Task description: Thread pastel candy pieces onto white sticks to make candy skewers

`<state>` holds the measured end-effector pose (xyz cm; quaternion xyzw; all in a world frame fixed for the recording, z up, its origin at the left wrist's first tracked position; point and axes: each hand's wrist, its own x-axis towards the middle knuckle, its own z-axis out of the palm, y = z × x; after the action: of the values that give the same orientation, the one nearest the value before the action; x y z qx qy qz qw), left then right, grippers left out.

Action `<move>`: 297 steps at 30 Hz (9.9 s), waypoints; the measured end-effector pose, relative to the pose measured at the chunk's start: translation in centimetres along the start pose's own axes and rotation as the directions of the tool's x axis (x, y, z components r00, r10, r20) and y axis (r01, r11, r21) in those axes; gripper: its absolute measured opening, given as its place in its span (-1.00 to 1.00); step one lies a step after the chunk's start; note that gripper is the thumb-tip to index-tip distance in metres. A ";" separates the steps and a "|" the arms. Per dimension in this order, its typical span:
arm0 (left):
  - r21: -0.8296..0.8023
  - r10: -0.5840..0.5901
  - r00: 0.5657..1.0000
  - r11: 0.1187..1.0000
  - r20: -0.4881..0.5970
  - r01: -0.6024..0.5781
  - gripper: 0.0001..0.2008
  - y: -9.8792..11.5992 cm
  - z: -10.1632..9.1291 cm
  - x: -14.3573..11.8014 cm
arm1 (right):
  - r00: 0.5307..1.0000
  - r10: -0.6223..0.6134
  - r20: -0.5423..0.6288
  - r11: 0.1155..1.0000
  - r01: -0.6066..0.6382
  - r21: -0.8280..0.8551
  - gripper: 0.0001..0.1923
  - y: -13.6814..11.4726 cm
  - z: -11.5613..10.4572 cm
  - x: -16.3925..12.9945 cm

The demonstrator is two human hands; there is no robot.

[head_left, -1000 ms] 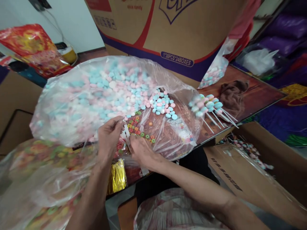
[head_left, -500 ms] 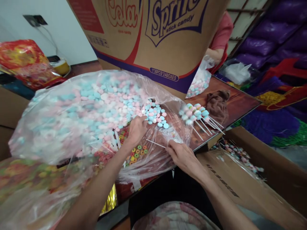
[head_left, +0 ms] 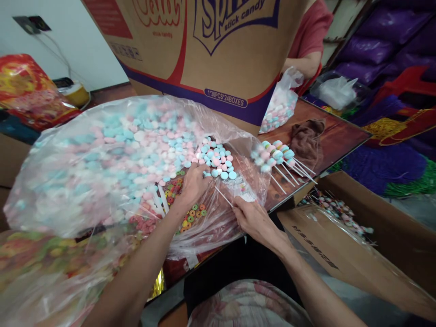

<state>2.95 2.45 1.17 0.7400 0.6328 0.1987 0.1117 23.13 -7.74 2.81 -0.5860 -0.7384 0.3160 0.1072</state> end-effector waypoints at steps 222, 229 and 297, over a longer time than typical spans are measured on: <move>-0.162 0.078 0.996 0.983 -0.048 -0.085 -0.73 0.1 0.4 -2.0 | 0.884 0.078 -0.462 0.756 0.250 0.605 -0.66 -1.3 5.2 1.0; -0.588 -0.210 0.977 0.784 0.050 0.199 -0.75 -1.2 0.2 -0.6 | 0.889 0.074 -0.452 0.747 0.251 0.615 -0.68 -1.4 5.2 1.2; -0.604 0.097 0.995 0.795 0.029 -0.060 -0.66 1.7 -1.0 -7.2 | 0.900 0.073 -0.430 0.847 0.171 0.503 -0.68 -1.6 5.1 1.2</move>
<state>3.14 -4.99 1.69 0.6975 0.5021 0.3718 0.3510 18.80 -8.54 -0.50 -0.5693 -0.5950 0.3654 0.4340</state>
